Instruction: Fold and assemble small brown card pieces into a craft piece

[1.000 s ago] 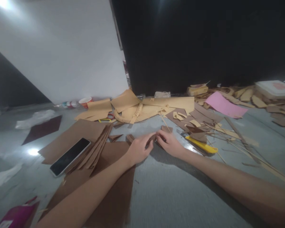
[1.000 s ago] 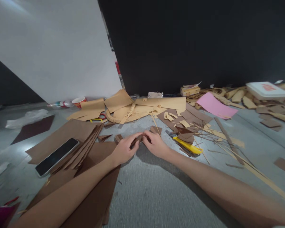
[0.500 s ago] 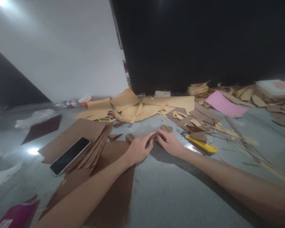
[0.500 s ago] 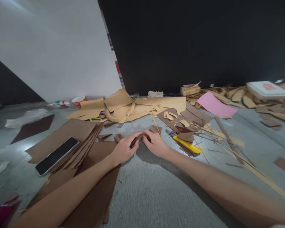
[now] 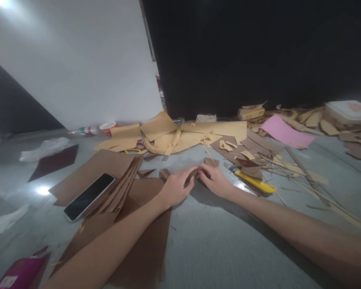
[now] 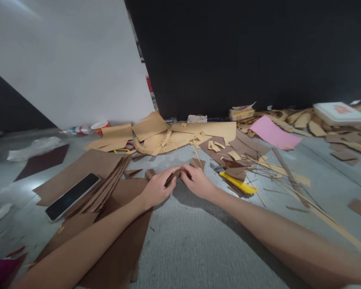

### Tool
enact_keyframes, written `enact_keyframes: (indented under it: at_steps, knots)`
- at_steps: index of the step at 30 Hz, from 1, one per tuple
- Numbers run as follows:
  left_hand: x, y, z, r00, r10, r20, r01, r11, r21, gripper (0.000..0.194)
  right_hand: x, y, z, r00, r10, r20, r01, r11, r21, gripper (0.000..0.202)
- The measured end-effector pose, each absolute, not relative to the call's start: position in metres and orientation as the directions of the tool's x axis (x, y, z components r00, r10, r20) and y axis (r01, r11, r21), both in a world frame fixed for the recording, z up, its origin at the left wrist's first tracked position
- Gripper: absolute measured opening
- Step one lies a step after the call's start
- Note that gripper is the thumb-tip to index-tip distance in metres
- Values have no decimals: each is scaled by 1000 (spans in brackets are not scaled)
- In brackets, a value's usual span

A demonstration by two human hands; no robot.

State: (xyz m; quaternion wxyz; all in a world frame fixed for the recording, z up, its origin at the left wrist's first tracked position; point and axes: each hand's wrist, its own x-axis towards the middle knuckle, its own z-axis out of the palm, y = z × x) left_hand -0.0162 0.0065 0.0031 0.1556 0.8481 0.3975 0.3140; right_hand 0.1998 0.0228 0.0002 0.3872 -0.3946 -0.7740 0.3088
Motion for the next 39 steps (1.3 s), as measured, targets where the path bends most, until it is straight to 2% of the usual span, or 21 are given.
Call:
enact_keyframes:
  at_steps: [28, 39]
  knots:
    - [-17, 8, 1, 488, 763, 424, 575, -646, 501, 41, 199, 25, -1, -383, 846, 371, 367, 508, -779, 22]
    - [-17, 8, 3, 493, 769, 407, 575, -639, 511, 40, 200, 24, -3, -409, 854, 321, 350, 472, -809, 22]
